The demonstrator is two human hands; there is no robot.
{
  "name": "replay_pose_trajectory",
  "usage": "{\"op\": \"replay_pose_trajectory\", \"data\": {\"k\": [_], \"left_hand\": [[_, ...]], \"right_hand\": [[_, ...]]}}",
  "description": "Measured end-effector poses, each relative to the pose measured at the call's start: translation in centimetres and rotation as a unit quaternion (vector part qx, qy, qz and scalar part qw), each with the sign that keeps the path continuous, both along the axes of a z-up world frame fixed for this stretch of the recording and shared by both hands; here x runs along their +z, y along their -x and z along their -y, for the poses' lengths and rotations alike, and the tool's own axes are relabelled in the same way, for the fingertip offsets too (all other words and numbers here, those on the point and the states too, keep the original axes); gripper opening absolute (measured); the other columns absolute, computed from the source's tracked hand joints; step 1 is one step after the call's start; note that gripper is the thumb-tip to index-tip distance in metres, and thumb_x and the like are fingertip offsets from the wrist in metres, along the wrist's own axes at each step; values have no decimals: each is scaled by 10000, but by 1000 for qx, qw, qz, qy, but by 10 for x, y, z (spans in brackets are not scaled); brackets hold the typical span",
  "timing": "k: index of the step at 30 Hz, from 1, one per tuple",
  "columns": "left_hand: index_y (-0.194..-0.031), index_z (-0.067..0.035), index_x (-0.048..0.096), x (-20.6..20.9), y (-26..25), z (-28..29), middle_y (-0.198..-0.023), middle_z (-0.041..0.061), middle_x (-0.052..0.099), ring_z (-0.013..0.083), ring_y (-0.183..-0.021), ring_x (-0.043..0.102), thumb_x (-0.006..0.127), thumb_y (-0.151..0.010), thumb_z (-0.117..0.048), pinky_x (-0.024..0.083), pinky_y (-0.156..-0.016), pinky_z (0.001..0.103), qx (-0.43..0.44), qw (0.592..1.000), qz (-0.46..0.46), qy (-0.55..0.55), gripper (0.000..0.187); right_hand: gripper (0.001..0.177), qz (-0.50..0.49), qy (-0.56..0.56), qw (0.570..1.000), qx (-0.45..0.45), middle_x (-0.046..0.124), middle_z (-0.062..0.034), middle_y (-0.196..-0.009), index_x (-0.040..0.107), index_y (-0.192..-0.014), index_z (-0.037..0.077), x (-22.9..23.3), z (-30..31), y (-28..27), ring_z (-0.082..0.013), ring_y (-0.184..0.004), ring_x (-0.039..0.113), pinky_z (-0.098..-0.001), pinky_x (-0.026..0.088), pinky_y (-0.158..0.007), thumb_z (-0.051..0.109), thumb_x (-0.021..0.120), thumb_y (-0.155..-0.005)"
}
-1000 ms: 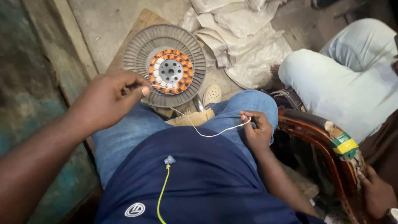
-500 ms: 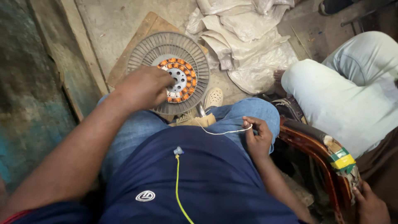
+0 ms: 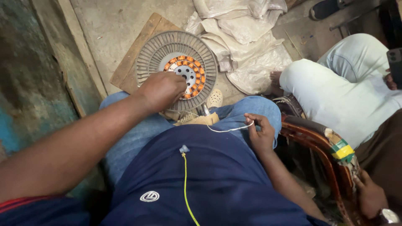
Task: The person winds white wire around the slots of a motor stator core, threading the wire through the slots and pulling it taut. The person repeatedly inserts and pulls the wire to secure it within the stator.
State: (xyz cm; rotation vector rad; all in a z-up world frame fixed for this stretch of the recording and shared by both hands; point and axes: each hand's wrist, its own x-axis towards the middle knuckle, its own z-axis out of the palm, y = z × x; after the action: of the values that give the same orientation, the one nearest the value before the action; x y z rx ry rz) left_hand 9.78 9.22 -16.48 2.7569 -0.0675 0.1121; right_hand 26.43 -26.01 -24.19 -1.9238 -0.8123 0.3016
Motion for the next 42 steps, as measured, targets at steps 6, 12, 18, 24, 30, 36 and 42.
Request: {"op": "replay_pose_trajectory", "data": {"k": [6, 12, 18, 24, 30, 36, 42], "left_hand": [[-906, -97, 627, -6, 3, -2, -939, 53, 675, 250, -929, 675, 606, -827, -127, 532, -749, 409, -40, 994, 47, -87, 87], [-945, -92, 615, -11, -4, 7, -919, 79, 677, 282, -920, 666, 590, -845, -142, 511, -787, 446, -31, 993, 61, -96, 115], [-981, -84, 641, -2, -8, 27, -840, 100, 722, 301, -824, 705, 600, -846, -116, 511, -799, 504, 49, 991, 19, -122, 144], [-911, -110, 722, 7, -2, 38, -856, 122, 756, 293, -814, 750, 648, -850, -129, 564, -749, 456, 120, 969, -169, -130, 98], [-902, -90, 718, 7, -2, 57, -830, 148, 745, 338, -786, 731, 635, -886, -172, 547, -702, 499, 171, 977, -123, -43, 118], [-822, -48, 682, -2, 3, 73, -876, 157, 691, 352, -876, 647, 646, -796, -170, 518, -767, 483, 186, 972, 143, 17, 130], [-926, -51, 668, -1, -1, 81, -788, 150, 679, 339, -752, 676, 630, -906, -251, 536, -699, 467, 266, 911, -44, 312, 205]], "right_hand": [[135, 24, 44, 999, -13, 772, -108, -1012, 671, -1095, -4, 4, -5, 6, -130, -863, 738, -260, 571, -780, 104, 687, -1017], [121, 30, 51, 998, -27, 764, -94, -976, 680, -1092, 6, 5, -3, 12, -128, -836, 732, -257, 565, -761, 105, 684, -1021], [135, 3, 41, 999, -14, 752, -79, -908, 674, -1104, 10, 2, -4, 10, -124, -842, 712, -253, 550, -770, 118, 670, -1023], [118, 15, 28, 999, -16, 761, -69, -970, 663, -1080, 15, -2, 3, 10, -114, -835, 724, -251, 564, -765, 111, 666, -1011], [105, 8, 23, 1000, -15, 755, -70, -951, 666, -1080, 19, 2, 7, 10, -120, -824, 722, -259, 560, -752, 97, 664, -1011], [101, 4, 16, 1000, -21, 758, -71, -939, 668, -1075, 22, 3, 6, 10, -112, -821, 725, -252, 560, -748, 97, 665, -1008], [98, -3, 12, 1000, -22, 764, -69, -943, 667, -1067, 25, 4, 5, 11, -104, -823, 727, -248, 562, -746, 98, 672, -1002]]}}
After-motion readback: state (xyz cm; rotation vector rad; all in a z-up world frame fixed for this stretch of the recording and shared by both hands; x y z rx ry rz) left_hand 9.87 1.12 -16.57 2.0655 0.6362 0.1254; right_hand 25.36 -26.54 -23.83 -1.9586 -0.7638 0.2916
